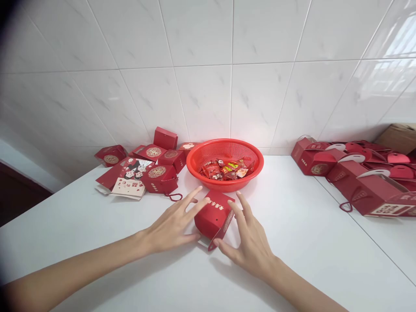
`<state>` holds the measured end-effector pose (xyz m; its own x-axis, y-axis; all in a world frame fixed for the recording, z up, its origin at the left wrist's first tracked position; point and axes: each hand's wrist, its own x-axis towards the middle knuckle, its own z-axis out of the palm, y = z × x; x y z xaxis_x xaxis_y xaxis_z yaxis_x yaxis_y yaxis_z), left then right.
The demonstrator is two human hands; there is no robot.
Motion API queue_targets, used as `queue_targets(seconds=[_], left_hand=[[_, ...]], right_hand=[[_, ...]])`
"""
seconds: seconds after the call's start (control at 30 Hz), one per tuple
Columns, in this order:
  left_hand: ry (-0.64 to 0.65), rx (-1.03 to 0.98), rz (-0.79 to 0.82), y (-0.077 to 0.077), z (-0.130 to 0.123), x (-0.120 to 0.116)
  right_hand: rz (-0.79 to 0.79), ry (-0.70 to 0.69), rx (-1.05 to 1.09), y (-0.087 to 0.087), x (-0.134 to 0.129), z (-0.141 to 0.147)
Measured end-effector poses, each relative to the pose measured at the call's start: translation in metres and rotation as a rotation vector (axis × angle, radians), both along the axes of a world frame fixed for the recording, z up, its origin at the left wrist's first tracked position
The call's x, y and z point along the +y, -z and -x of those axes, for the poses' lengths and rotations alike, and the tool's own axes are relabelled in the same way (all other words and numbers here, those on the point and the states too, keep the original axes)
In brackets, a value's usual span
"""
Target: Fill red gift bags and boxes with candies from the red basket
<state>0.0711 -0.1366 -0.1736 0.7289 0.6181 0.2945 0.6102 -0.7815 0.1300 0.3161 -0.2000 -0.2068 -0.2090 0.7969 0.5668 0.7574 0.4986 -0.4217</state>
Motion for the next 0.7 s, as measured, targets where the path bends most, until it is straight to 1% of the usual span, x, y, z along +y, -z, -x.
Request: queue_targets(seconds=[0.07,0.1,0.17,0.2,0.27,0.33,0.43,0.5,0.63,0.7], left_hand=[[0.034,-0.026,-0.119,0.012,-0.006,0.001],[0.048,-0.043,-0.152,0.016,-0.009,0.002],[0.078,-0.087,-0.16,0.016,-0.013,0.002],[0.098,-0.111,-0.132,0.014,-0.014,0.002],[0.13,-0.169,-0.015,0.004,-0.017,0.001],[0.124,-0.252,0.154,-0.008,-0.021,0.0],[0.024,-0.4,0.389,-0.024,-0.028,0.002],[-0.052,-0.482,0.495,-0.032,-0.033,0.006],[-0.167,-0.632,0.646,-0.039,-0.042,0.016],[-0.193,-0.693,0.733,-0.038,-0.045,0.02]], right_hand=[[-0.032,0.01,-0.044,0.002,-0.002,0.004],[-0.042,0.015,-0.054,0.003,-0.002,0.006],[-0.047,0.024,-0.055,0.004,-0.003,0.008],[-0.041,0.027,-0.048,0.004,-0.003,0.009],[-0.013,0.016,-0.019,0.003,-0.004,0.008],[0.012,-0.022,0.039,0.001,-0.004,0.006],[-0.001,-0.101,0.153,-0.006,-0.004,0.002],[-0.047,-0.141,0.21,-0.012,-0.004,0.0],[-0.15,-0.154,0.262,-0.024,-0.006,-0.007],[-0.153,-0.158,0.256,-0.028,-0.007,-0.011]])
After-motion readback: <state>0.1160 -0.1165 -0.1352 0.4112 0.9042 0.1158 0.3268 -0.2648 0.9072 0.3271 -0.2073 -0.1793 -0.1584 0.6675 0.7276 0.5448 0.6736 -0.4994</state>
